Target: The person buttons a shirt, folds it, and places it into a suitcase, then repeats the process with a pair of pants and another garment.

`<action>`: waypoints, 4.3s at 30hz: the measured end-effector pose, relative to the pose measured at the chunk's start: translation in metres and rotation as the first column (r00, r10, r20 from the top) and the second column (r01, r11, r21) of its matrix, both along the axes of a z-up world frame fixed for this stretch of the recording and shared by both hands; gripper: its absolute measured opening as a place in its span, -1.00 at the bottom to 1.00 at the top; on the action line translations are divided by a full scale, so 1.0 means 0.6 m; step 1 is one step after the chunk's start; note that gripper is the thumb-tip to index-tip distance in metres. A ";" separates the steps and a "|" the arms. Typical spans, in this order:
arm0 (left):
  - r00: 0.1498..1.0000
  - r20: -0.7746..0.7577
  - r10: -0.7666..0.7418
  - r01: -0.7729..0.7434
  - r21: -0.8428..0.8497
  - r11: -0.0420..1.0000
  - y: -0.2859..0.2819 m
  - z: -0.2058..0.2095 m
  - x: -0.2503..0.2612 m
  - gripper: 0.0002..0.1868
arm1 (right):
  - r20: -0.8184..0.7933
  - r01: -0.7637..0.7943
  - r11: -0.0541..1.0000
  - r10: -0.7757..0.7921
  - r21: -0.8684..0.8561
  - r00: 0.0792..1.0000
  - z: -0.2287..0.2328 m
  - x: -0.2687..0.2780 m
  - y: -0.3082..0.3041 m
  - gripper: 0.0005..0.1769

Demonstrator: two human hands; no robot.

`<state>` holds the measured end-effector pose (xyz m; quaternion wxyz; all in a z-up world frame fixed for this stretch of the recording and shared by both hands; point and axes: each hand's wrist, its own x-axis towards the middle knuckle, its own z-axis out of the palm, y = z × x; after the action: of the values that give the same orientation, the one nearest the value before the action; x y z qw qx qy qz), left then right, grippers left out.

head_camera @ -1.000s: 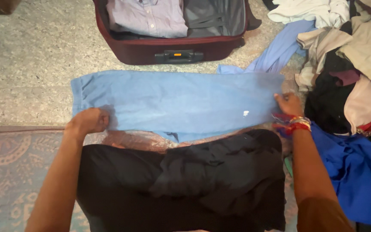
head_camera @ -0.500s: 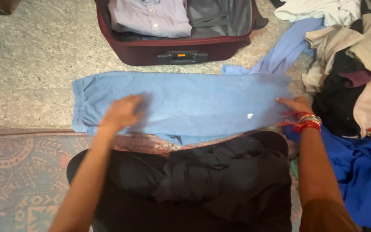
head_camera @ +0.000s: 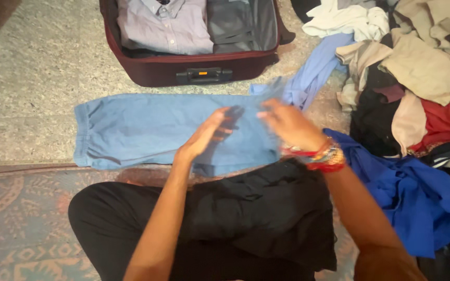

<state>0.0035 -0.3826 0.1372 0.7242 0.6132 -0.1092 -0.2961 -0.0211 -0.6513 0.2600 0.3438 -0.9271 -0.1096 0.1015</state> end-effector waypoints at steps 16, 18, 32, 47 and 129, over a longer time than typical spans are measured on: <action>0.590 0.719 0.367 -0.598 0.083 0.797 0.025 -0.074 -0.058 -0.49 | -0.552 0.483 0.873 -0.436 -0.069 0.710 -0.315 0.070 -0.093 -0.03; 0.638 0.682 0.358 -0.661 0.245 0.709 0.070 -0.057 -0.053 -0.41 | -0.567 0.496 0.867 -0.391 0.037 0.725 -0.340 0.079 -0.098 0.02; 0.564 0.760 -0.324 -0.382 0.587 0.714 -0.063 -0.087 -0.103 -0.47 | -0.236 0.439 0.882 -0.395 0.173 0.888 -0.359 0.079 -0.261 -0.38; 0.874 0.427 0.234 -0.437 0.477 0.762 0.100 -0.154 0.001 -0.34 | -0.196 -0.014 0.955 0.075 0.295 0.978 -0.152 0.063 0.074 -0.53; 0.471 0.614 -0.633 -0.316 0.787 0.529 0.176 -0.071 -0.113 -0.57 | 0.265 0.315 0.849 -0.449 0.425 0.853 -0.408 0.227 0.331 -0.72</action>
<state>-0.0644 -0.2773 0.0946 0.1411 0.9175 -0.3701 -0.0358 0.1152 -0.4525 0.0151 0.4984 -0.8518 0.0030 -0.1613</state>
